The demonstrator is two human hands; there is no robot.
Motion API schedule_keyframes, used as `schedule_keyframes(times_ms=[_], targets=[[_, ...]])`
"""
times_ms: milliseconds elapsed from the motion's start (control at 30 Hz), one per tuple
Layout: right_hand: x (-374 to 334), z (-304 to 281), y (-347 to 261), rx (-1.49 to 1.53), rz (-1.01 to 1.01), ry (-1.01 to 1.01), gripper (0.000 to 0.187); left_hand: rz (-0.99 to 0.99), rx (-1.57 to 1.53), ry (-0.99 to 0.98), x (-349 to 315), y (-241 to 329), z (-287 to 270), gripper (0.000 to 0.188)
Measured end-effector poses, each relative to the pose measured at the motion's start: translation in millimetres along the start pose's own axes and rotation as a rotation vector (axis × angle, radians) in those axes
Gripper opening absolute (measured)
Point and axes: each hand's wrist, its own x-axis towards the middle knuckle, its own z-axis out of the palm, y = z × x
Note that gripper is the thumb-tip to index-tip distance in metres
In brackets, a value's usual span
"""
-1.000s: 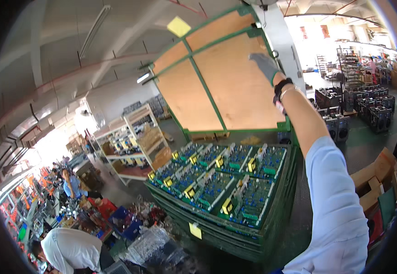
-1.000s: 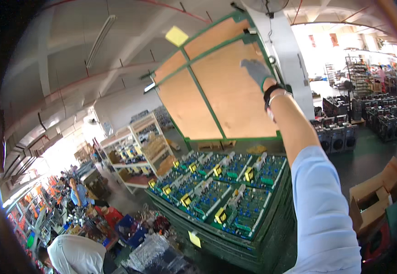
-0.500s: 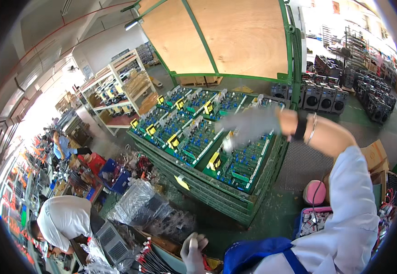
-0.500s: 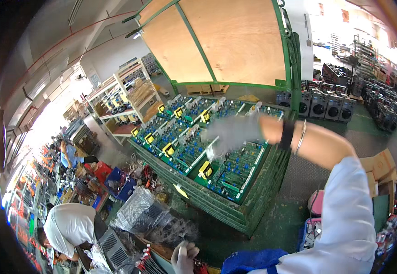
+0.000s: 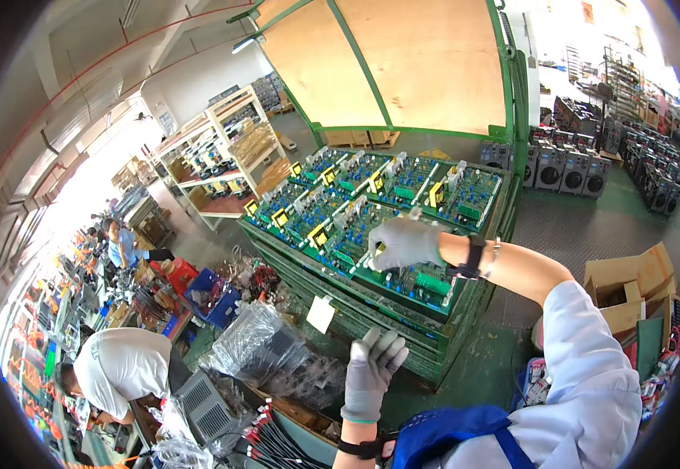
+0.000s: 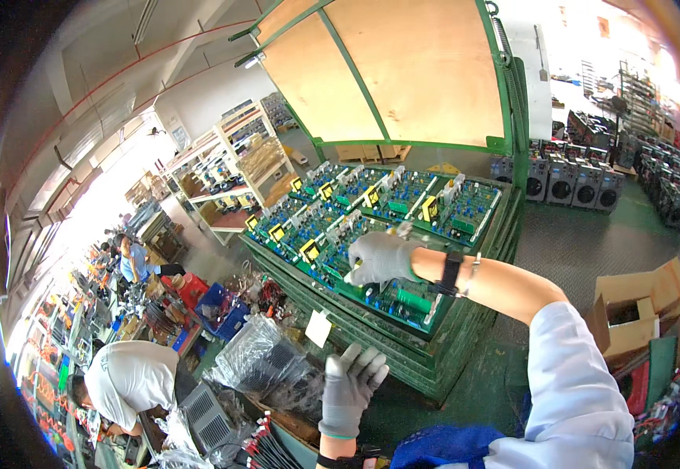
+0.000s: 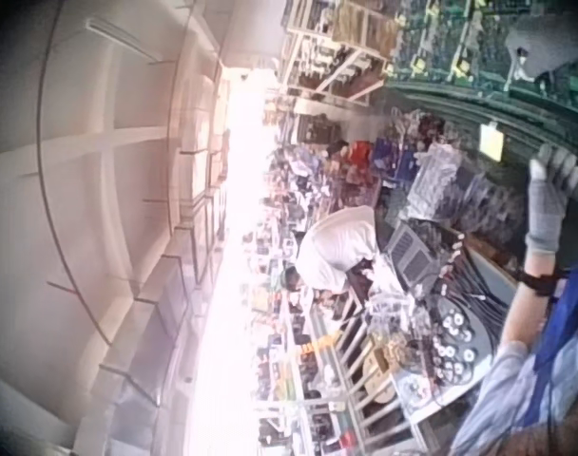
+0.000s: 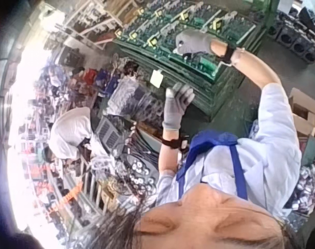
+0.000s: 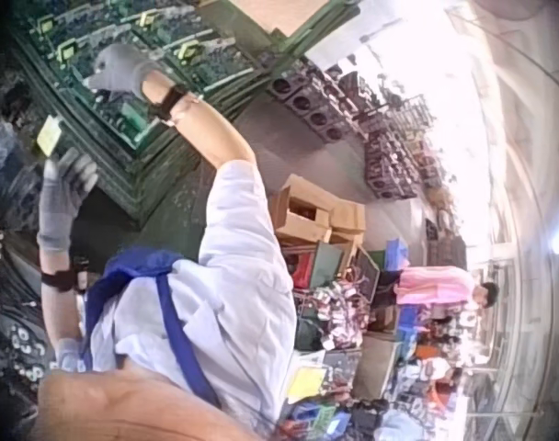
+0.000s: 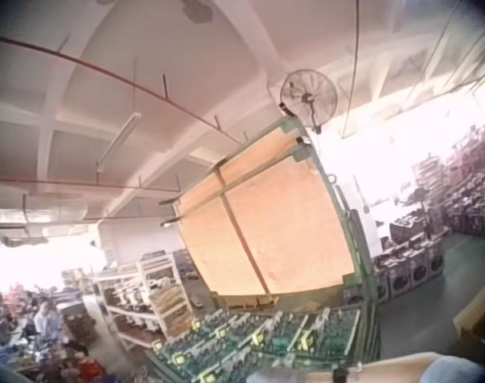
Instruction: The recorder is assembling an electronic device on an industrial assembly line, using a pneumatic screwdriver and manual handling of circuit boards and components.
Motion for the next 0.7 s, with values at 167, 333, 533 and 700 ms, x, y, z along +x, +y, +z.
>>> schedule_keyframes(times_ms=[167,333,533,700], targets=[[-69,-3,-72,0.021,-0.432,-0.155,0.03,-0.11,-0.223,-0.259,1,31,21,0.105],[-93,13,-97,0.459,-0.687,-0.492,0.043,0.118,0.516,0.006,-42,-3,2,0.048],[-5,-40,53,-0.033,-0.109,0.359,0.052,0.037,-0.226,0.117,-83,-20,-36,0.04],[29,-12,189,-0.316,0.463,0.314,0.045,0.195,-0.073,0.411,-160,5,-48,0.036]])
